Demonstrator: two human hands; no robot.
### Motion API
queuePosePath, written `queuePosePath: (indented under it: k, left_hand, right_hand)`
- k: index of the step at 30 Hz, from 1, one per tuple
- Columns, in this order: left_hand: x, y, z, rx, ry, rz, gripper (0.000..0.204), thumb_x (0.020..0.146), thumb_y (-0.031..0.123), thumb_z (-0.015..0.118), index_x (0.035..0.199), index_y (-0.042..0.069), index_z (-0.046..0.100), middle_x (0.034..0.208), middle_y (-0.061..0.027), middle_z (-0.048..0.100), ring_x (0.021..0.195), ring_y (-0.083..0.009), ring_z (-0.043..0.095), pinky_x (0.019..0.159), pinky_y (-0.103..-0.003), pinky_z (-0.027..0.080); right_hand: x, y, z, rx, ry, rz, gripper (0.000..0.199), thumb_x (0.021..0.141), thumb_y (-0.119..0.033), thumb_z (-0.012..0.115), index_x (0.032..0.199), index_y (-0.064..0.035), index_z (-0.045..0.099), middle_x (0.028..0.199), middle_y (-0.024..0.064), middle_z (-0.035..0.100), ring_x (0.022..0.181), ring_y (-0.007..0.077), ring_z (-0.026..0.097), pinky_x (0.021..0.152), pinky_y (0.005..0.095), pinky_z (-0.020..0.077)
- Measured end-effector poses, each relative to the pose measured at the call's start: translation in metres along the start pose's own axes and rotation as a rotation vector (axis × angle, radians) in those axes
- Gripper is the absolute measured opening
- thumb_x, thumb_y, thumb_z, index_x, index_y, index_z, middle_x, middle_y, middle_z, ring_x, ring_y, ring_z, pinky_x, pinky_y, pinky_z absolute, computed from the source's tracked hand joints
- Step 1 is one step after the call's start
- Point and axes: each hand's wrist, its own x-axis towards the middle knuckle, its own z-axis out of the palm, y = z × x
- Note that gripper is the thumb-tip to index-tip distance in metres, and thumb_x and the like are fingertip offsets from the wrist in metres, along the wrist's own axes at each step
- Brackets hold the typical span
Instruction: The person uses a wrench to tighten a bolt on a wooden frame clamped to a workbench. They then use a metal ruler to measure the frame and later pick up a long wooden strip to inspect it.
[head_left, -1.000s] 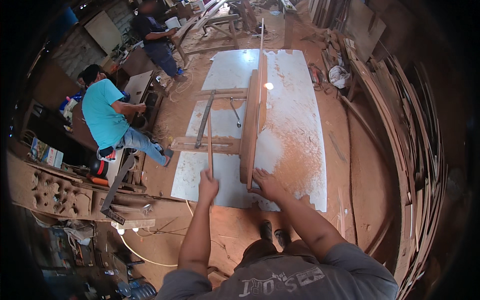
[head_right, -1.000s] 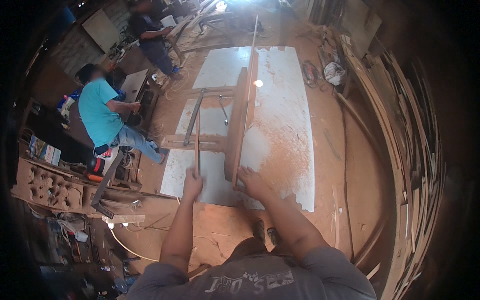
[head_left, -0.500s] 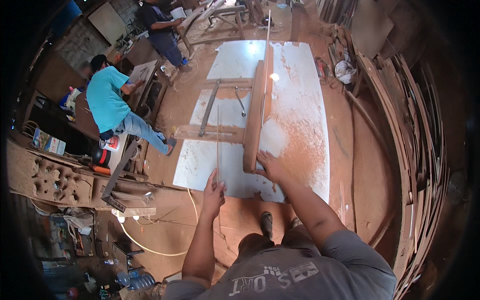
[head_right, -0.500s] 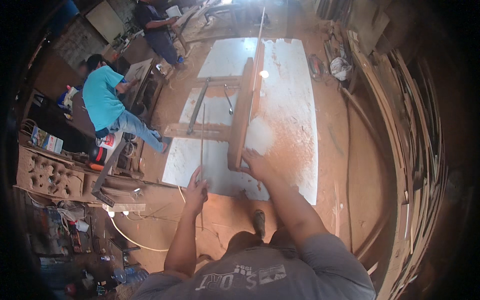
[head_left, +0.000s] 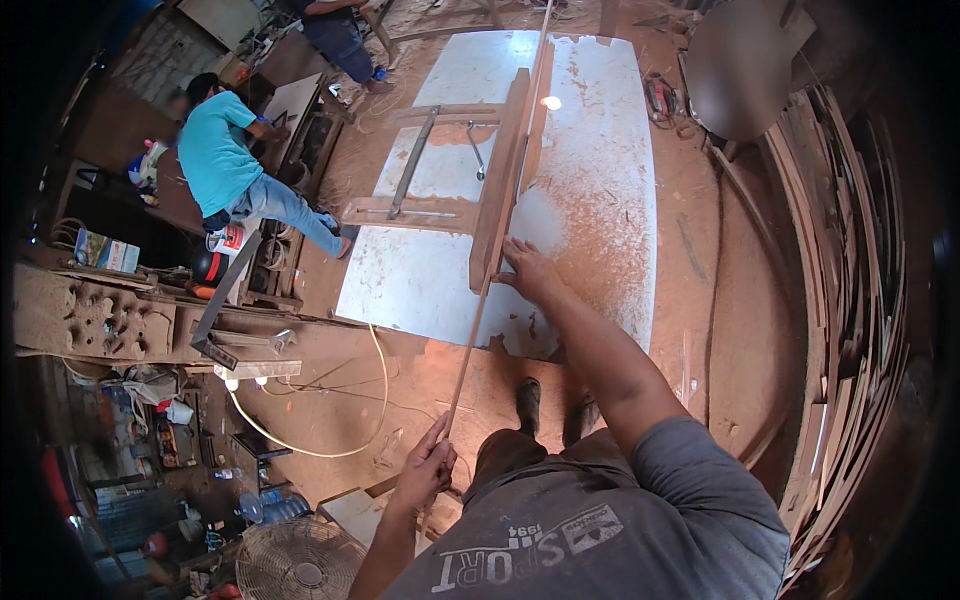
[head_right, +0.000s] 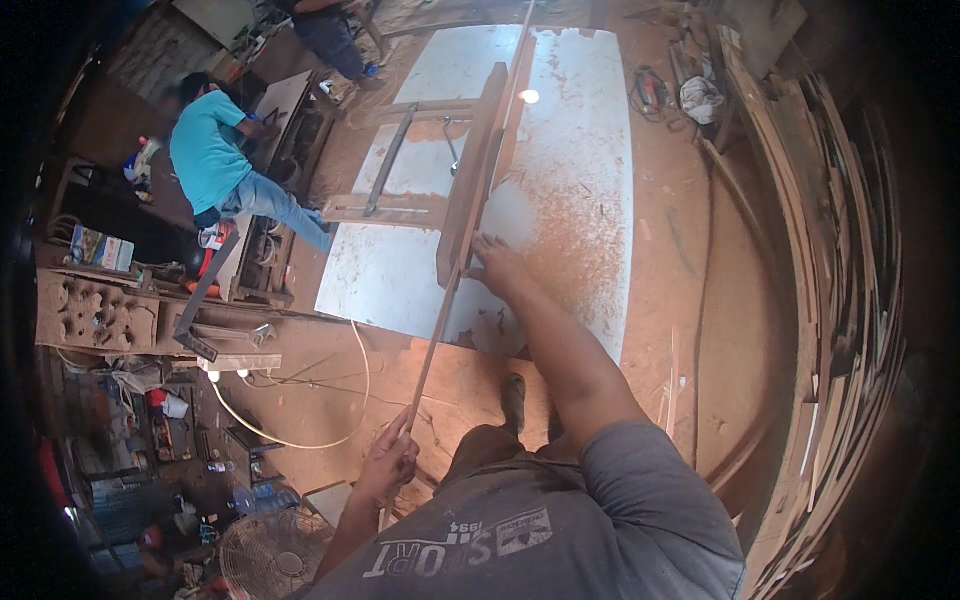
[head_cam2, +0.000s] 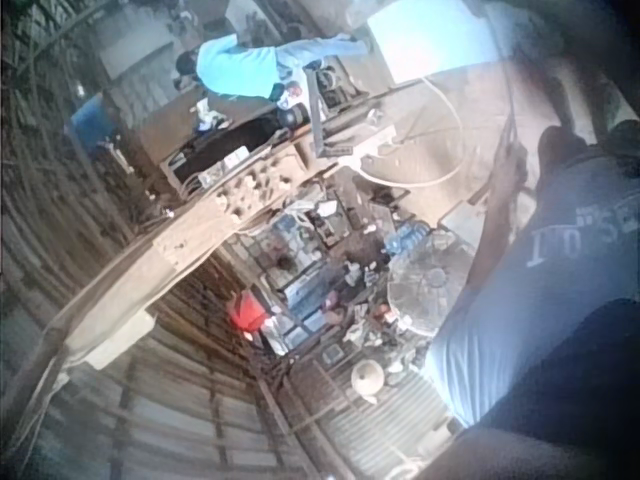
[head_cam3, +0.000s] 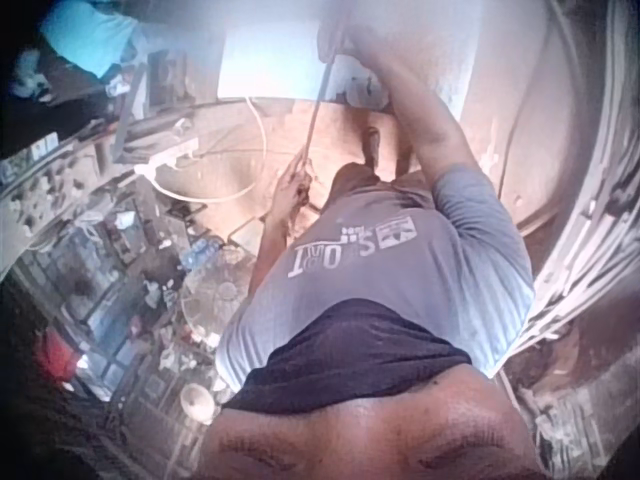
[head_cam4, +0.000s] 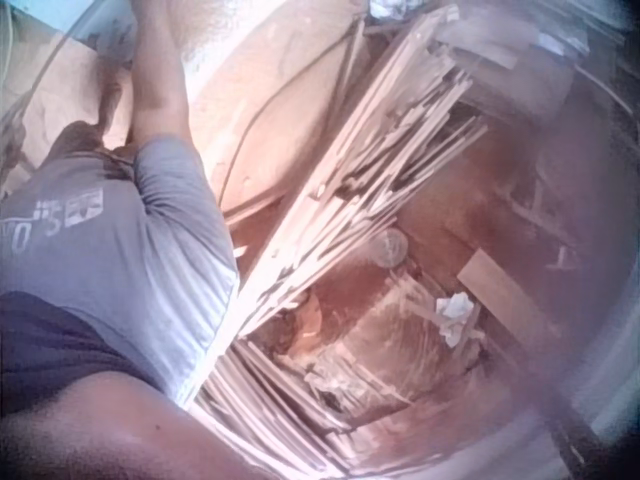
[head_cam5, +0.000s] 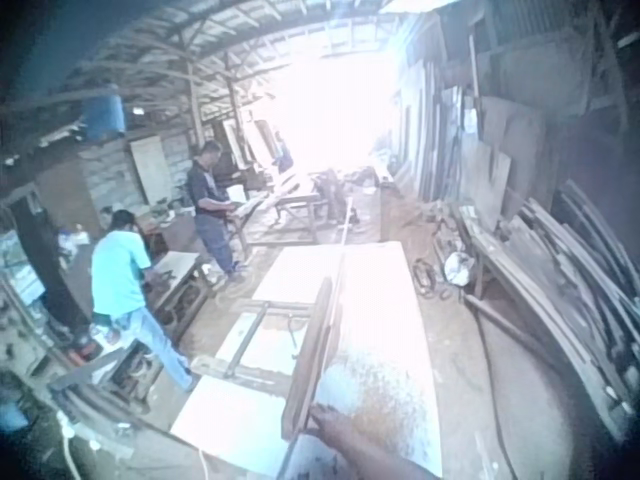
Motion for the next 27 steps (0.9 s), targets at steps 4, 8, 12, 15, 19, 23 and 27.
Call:
queuePosePath:
  k: [4, 8, 12, 15, 19, 23, 27]
  left_hand:
    - [-0.007, 0.01, 0.009, 0.021, 0.052, -0.024, 0.057, 0.114, 0.022, 0.048, 0.168, 0.017, 0.029, 0.078, 0.0018, 0.051, 0.05, -0.0049, 0.038, 0.045, -0.021, 0.032]
    - [0.004, 0.013, 0.012, 0.09, 0.072, 0.012, 0.056, 0.113, 0.022, 0.049, 0.166, 0.015, 0.032, 0.079, 0.0015, 0.052, 0.048, -0.0042, 0.039, 0.043, -0.021, 0.032]
    - [0.009, 0.018, 0.02, 0.008, 0.084, -0.015, 0.055, 0.113, 0.022, 0.05, 0.165, 0.014, 0.034, 0.081, 0.0021, 0.053, 0.048, -0.0031, 0.039, 0.043, -0.021, 0.032]
    - [0.017, 0.021, 0.028, -0.046, 0.097, -0.028, 0.054, 0.113, 0.023, 0.052, 0.165, 0.016, 0.037, 0.082, 0.0031, 0.051, 0.049, -0.0021, 0.037, 0.043, -0.02, 0.031]
    - [0.034, 0.024, 0.036, 0.003, 0.127, -0.07, 0.055, 0.113, 0.025, 0.051, 0.166, 0.017, 0.036, 0.081, 0.0041, 0.051, 0.048, -0.0032, 0.038, 0.043, -0.021, 0.033]
    - [0.023, 0.03, 0.037, 0.041, 0.131, -0.055, 0.056, 0.113, 0.026, 0.052, 0.166, 0.018, 0.035, 0.08, 0.005, 0.05, 0.05, -0.0035, 0.04, 0.044, -0.021, 0.035]
    - [0.031, 0.035, 0.037, 0.03, 0.128, -0.063, 0.057, 0.113, 0.026, 0.052, 0.166, 0.018, 0.035, 0.078, 0.0055, 0.05, 0.049, -0.0039, 0.04, 0.043, -0.021, 0.035]
  right_hand:
    - [0.002, -0.003, -0.004, 0.04, -0.052, 0.101, 0.088, 0.094, -0.047, 0.074, 0.159, 0.0011, 0.039, 0.164, 0.0228, 0.042, 0.153, 0.041, 0.038, 0.127, 0.048, 0.0306]
    - [0.007, 0.011, 0.002, 0.02, 0.042, 0.026, 0.084, 0.092, -0.038, 0.077, 0.161, -0.0083, 0.039, 0.165, 0.0184, 0.041, 0.153, 0.04, 0.037, 0.126, 0.047, 0.0327]
    - [0.011, 0.008, 0.003, 0.075, -0.005, 0.038, 0.085, 0.092, -0.039, 0.077, 0.161, -0.0068, 0.04, 0.165, 0.0211, 0.041, 0.153, 0.0405, 0.037, 0.127, 0.0476, 0.0306]
    - [0.015, 0.009, 0.001, 0.088, -0.023, 0.067, 0.086, 0.092, -0.042, 0.077, 0.16, -0.0036, 0.04, 0.164, 0.022, 0.041, 0.154, 0.0403, 0.036, 0.128, 0.0482, 0.0291]
    - [0.021, 0.016, 0.002, 0.07, -0.022, 0.087, 0.087, 0.09, -0.039, 0.078, 0.161, -0.0088, 0.039, 0.165, 0.0213, 0.041, 0.153, 0.0404, 0.037, 0.127, 0.0463, 0.0309]
    - [0.019, 0.009, 0.0, 0.055, -0.018, 0.023, 0.086, 0.09, -0.037, 0.078, 0.161, -0.0078, 0.039, 0.164, 0.0221, 0.042, 0.153, 0.0413, 0.037, 0.127, 0.0471, 0.0295]
    - [0.021, 0.015, 0.003, 0.087, 0.005, 0.038, 0.085, 0.091, -0.035, 0.078, 0.161, -0.0073, 0.039, 0.164, 0.0224, 0.043, 0.153, 0.0429, 0.037, 0.128, 0.0487, 0.0283]
